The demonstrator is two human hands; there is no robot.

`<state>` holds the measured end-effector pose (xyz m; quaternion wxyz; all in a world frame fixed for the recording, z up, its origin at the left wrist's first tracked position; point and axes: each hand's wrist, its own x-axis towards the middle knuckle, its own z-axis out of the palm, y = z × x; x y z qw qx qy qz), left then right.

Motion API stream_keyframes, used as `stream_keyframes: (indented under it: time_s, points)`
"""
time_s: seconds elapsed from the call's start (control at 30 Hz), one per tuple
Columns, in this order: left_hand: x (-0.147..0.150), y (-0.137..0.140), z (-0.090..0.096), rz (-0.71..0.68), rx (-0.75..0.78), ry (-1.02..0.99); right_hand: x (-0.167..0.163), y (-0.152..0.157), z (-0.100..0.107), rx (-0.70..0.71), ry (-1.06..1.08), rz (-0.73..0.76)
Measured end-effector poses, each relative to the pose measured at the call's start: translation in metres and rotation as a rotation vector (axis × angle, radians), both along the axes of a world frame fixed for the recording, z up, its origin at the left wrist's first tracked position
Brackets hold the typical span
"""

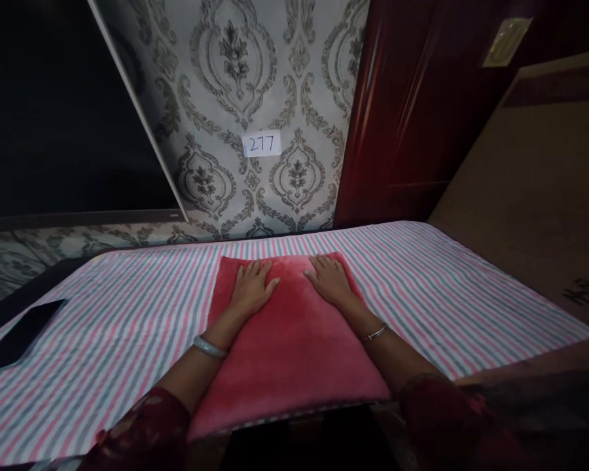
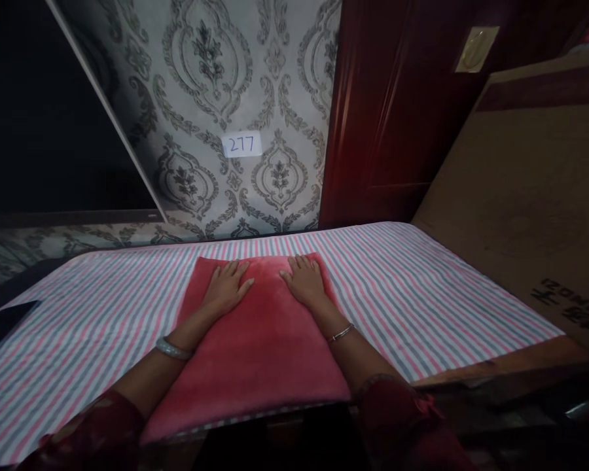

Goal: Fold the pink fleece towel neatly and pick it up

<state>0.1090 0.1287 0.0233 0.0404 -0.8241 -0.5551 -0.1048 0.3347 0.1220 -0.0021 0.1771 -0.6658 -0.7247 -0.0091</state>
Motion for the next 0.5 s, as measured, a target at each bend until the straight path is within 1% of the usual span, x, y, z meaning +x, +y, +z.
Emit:
stream_keyframes:
  time_s: [0.07,0.13,0.2,0.23,0.3,0.37,0.43,0.5]
  points:
    - [-0.008,0.001,0.004,0.012,0.014,0.018,0.009,0.000,0.002,-0.027,0.015,-0.042]
    - [-0.023,0.004,0.008,0.054,0.013,0.026,0.023,-0.002,0.002,-0.093,0.072,-0.120]
    - [-0.042,0.006,0.010,0.133,-0.023,-0.029,0.040,-0.005,0.001,-0.170,0.154,-0.188]
    - [-0.053,0.005,0.009,0.173,-0.055,-0.094,0.050,-0.009,-0.001,-0.188,0.190,-0.193]
    - [-0.075,0.002,0.005,0.225,-0.132,-0.281,0.066,-0.018,-0.006,-0.172,0.249,-0.131]
    - [-0.095,-0.006,-0.002,0.244,-0.181,-0.517,0.078,-0.033,-0.012,-0.119,0.315,-0.066]
    - [-0.110,-0.018,-0.011,0.267,-0.224,-0.778,0.085,-0.051,-0.018,-0.076,0.400,-0.094]
    - [-0.120,-0.033,-0.019,0.317,-0.287,-1.023,0.087,-0.070,-0.022,-0.033,0.476,-0.181]
